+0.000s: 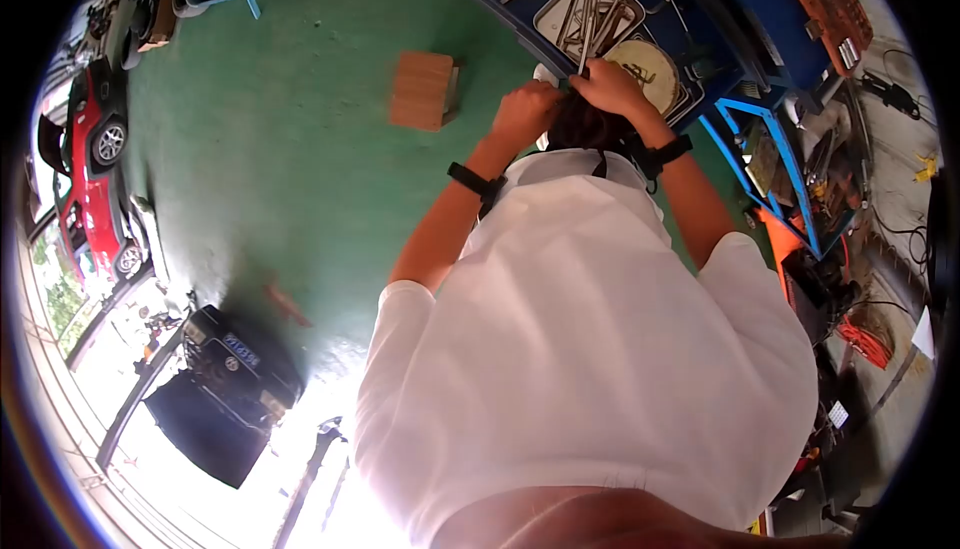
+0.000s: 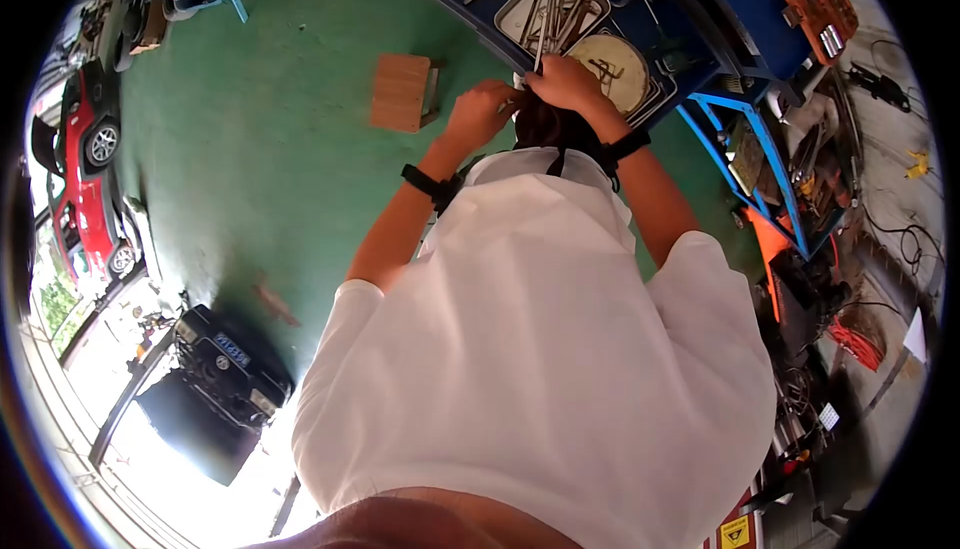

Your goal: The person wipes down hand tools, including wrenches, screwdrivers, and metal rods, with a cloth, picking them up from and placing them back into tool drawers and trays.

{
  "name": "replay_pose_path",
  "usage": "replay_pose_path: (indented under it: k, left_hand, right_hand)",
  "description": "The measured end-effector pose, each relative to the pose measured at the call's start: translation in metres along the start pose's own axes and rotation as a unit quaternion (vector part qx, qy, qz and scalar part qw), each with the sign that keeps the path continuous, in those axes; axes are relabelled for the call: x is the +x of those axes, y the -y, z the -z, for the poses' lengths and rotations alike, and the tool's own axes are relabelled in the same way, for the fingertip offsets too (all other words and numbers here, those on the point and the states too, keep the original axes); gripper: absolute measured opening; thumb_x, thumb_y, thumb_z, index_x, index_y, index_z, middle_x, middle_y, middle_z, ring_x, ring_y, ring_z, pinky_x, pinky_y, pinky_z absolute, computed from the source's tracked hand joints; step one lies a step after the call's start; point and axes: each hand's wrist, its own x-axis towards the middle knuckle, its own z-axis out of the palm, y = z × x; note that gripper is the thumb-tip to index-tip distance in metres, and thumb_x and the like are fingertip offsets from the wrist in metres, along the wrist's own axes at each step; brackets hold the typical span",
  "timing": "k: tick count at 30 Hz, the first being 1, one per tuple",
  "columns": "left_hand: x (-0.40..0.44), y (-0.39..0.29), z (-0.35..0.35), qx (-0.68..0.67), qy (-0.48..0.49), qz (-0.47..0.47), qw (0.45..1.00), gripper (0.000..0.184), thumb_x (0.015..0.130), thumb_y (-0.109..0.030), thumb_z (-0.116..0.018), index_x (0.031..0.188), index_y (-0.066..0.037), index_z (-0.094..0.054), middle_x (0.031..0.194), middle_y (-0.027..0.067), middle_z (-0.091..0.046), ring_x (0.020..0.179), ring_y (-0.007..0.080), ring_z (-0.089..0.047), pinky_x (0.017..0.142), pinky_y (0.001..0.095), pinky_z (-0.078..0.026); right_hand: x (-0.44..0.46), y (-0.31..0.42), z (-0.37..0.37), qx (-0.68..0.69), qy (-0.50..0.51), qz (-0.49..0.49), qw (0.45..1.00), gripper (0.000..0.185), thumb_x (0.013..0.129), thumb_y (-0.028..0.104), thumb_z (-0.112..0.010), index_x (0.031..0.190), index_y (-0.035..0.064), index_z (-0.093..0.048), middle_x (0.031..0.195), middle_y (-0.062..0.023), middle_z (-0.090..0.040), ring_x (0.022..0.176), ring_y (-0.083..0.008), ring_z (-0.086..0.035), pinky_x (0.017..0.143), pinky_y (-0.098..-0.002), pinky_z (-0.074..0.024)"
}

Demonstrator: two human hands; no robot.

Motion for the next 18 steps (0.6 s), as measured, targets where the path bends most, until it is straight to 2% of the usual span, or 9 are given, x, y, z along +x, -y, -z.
replay_pose_path:
  k: [3,4,6,7,9,11,13,15,18]
  left_hand:
    - [0.026,0.021,0.003,0.024,0.008,-0.013,1.0,0.015,0.086,-0.016,-0.066,0.1,-0.011,-0.069,0.084,0.0102,-0.066,0.081,0.0337,-0.064,0.069,0.0438,-0.053]
    - [0.033,0.023,0.005,0.085,0.03,-0.021,0.996,0.016,0.083,-0.015,-0.066,0.098,-0.012,-0.069,0.092,0.0075,-0.066,0.085,0.0303,-0.065,0.068,0.0422,-0.055]
    - [0.051,0.031,0.005,0.139,0.047,-0.077,0.986,0.02,0.079,-0.014,-0.065,0.099,-0.014,-0.069,0.101,0.003,-0.066,0.095,0.0253,-0.065,0.071,0.0394,-0.054]
    - [0.059,0.036,0.004,0.138,0.054,-0.086,0.985,0.02,0.079,-0.014,-0.065,0.099,-0.014,-0.069,0.101,0.003,-0.066,0.095,0.0253,-0.065,0.071,0.0394,-0.054]
    - [0.075,0.039,0.004,0.184,0.026,-0.177,0.967,0.019,0.078,-0.011,-0.064,0.096,-0.013,-0.069,0.098,0.0025,-0.066,0.096,0.0242,-0.063,0.077,0.0381,-0.051]
    - [0.095,0.037,0.006,0.209,0.074,-0.177,0.959,0.018,0.078,-0.011,-0.064,0.095,-0.012,-0.068,0.096,0.003,-0.066,0.096,0.0243,-0.063,0.079,0.038,-0.049]
    - [0.109,0.038,0.002,0.232,0.119,-0.177,0.949,0.017,0.078,-0.01,-0.063,0.094,-0.011,-0.068,0.095,0.0034,-0.066,0.095,0.0243,-0.062,0.081,0.038,-0.048]
    - [0.128,0.042,-0.004,0.265,0.128,-0.203,0.934,0.017,0.076,-0.007,-0.062,0.092,-0.01,-0.066,0.092,0.0053,-0.066,0.092,0.0248,-0.062,0.081,0.0395,-0.047]
    - [0.14,0.049,-0.014,0.257,0.173,-0.19,0.932,0.018,0.075,-0.007,-0.061,0.092,-0.008,-0.066,0.091,0.0068,-0.066,0.093,0.0257,-0.062,0.083,0.0409,-0.046]
  right_hand:
    - [0.033,-0.005,0.001,-0.01,0.026,-0.04,0.999,0.043,0.084,0.04,-0.065,0.09,-0.0023,-0.069,0.088,-0.0262,-0.068,0.085,-0.0424,-0.067,0.076,-0.0489,-0.053]
    - [0.045,-0.015,-0.004,-0.002,-0.004,-0.001,1.0,0.044,0.083,0.041,-0.066,0.084,-0.0027,-0.068,0.082,-0.0241,-0.068,0.079,-0.0407,-0.067,0.071,-0.0491,-0.0524]
    - [0.061,-0.031,-0.004,0.014,0.006,-0.034,0.999,0.046,0.082,0.041,-0.067,0.084,-0.0044,-0.068,0.082,-0.0261,-0.067,0.081,-0.0423,-0.067,0.072,-0.0487,-0.0525]
    - [0.068,-0.034,0.0,0.02,0.017,-0.058,0.998,0.048,0.08,0.041,-0.068,0.085,-0.0061,-0.068,0.082,-0.0282,-0.067,0.083,-0.044,-0.066,0.074,-0.0484,-0.0527]
    - [0.081,-0.045,0.007,0.027,0.03,-0.073,0.997,0.048,0.079,0.042,-0.068,0.084,-0.0062,-0.068,0.081,-0.0274,-0.066,0.081,-0.0423,-0.067,0.072,-0.0477,-0.0527]
    - [0.09,-0.054,0.008,0.033,0.042,-0.106,0.993,0.047,0.08,0.042,-0.068,0.083,-0.0056,-0.068,0.08,-0.0265,-0.066,0.079,-0.0411,-0.067,0.07,-0.0476,-0.0523]
    - [0.087,-0.049,0.015,0.046,-0.008,-0.11,0.993,0.047,0.082,0.042,-0.067,0.084,-0.0053,-0.069,0.08,-0.0248,-0.067,0.077,-0.0406,-0.067,0.07,-0.0476,-0.0524]
    - [0.095,-0.047,0.028,0.02,0.03,-0.173,0.984,0.044,0.082,0.04,-0.066,0.087,-0.004,-0.07,0.085,-0.0239,-0.069,0.081,-0.0407,-0.067,0.073,-0.0479,-0.0528]
    - [0.096,-0.046,0.031,0.007,0.004,-0.174,0.985,0.041,0.082,0.038,-0.065,0.091,-0.001,-0.071,0.093,-0.0246,-0.069,0.09,-0.041,-0.067,0.079,-0.0495,-0.0532]
